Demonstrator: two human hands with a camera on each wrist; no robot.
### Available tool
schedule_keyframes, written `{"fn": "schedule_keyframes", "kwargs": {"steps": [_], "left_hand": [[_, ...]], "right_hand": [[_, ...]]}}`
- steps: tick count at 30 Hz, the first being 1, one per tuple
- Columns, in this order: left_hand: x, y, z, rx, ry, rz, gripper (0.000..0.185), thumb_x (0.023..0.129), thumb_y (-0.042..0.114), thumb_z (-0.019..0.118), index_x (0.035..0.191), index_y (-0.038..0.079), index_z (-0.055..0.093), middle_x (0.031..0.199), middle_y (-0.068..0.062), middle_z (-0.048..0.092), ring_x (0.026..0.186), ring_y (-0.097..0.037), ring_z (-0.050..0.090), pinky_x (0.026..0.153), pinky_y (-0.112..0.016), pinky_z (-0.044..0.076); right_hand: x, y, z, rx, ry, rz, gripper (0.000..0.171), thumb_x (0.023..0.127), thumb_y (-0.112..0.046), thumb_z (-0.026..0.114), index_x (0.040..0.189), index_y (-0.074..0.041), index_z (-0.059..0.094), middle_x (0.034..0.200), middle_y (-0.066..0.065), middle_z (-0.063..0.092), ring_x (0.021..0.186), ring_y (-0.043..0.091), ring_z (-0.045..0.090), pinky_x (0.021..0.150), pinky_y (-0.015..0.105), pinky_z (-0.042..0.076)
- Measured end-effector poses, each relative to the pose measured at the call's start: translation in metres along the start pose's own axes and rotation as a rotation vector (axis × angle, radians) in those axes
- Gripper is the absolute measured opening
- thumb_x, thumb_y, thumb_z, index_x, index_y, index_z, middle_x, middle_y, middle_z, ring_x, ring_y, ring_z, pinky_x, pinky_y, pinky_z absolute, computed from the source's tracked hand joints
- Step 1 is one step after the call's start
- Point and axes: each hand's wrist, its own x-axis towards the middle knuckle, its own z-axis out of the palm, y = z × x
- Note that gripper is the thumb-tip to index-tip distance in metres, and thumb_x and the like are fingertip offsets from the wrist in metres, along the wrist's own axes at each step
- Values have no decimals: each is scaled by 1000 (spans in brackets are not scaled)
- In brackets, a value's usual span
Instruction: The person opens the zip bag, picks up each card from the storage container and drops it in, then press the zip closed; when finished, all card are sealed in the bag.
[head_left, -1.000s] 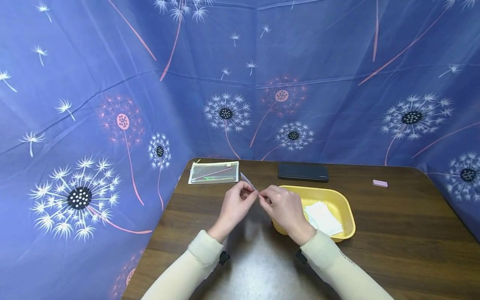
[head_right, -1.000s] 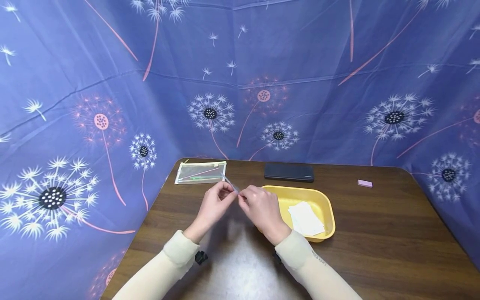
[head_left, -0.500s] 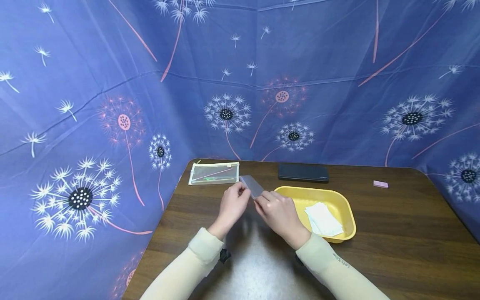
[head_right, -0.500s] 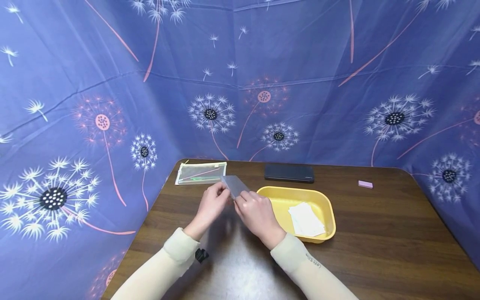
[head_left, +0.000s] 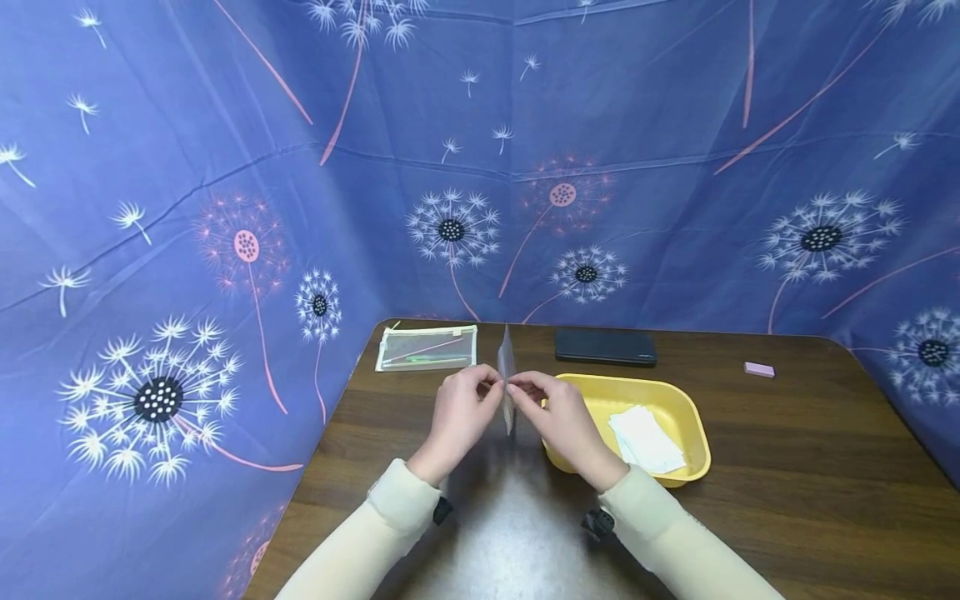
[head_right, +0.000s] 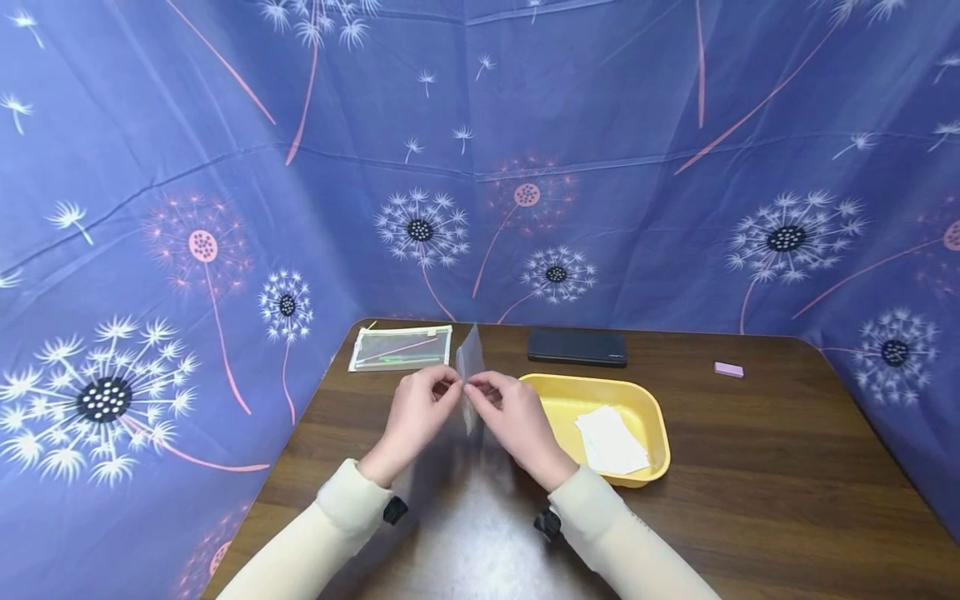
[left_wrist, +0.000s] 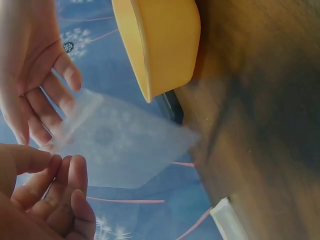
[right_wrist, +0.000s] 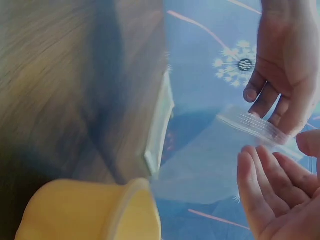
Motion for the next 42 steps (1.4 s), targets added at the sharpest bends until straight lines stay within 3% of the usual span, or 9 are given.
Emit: {"fn": "schedule_keyframes", "kwargs": {"steps": [6, 9, 13, 18, 27, 36, 42], "left_hand": [[-2, 9, 1, 101, 48, 94, 5, 93, 14, 76, 91, 14, 80, 86, 5, 75, 74, -7, 70, 65, -28, 54], [-4, 12, 2, 124, 46, 100, 5, 91, 13, 76, 91, 13, 81, 87, 4, 76, 75, -10, 72, 65, -29, 54], [-5, 13, 3, 144, 39, 100, 5, 88, 12, 78, 91, 14, 81, 86, 3, 77, 73, -11, 73, 63, -30, 54], [-6, 12, 4, 121, 49, 86, 5, 88, 11, 80, 90, 16, 81, 83, 5, 76, 72, -10, 72, 62, -30, 53], [-5, 12, 3, 155, 56, 124, 6, 89, 11, 82, 86, 16, 81, 74, 9, 73, 62, -2, 62, 59, -26, 49], [-2, 14, 4, 182, 53, 154, 5, 85, 9, 82, 85, 14, 81, 73, 6, 74, 63, -12, 70, 59, -31, 51], [1, 16, 5, 222, 35, 153, 6, 85, 11, 81, 82, 16, 80, 71, 8, 73, 60, -6, 65, 58, -30, 51]], "right_hand": [[4, -3, -4, 205, -32, 159, 23, 98, -27, 75, 108, -7, 78, 92, 3, 77, 78, 23, 75, 66, 40, 60], [5, -3, -6, 193, -29, 171, 19, 97, -25, 76, 104, -7, 79, 88, 3, 77, 73, 23, 75, 65, 41, 60], [5, -4, -7, 171, -31, 168, 16, 96, -21, 76, 100, -6, 79, 84, 2, 77, 70, 20, 75, 62, 33, 59], [6, -6, -7, 224, -40, 186, 13, 95, -10, 76, 101, 1, 79, 88, 8, 77, 74, 26, 76, 65, 30, 60], [11, -6, -8, 149, -57, 184, 8, 93, -5, 76, 98, 0, 80, 83, 5, 77, 72, 21, 76, 65, 28, 59], [14, -6, -10, 95, -54, 180, 8, 90, -7, 77, 94, -1, 81, 83, 4, 77, 70, 13, 75, 63, 26, 58], [16, -7, -11, 32, -47, 178, 5, 87, -8, 78, 90, -5, 81, 79, 0, 77, 68, 10, 73, 61, 26, 56]]}}
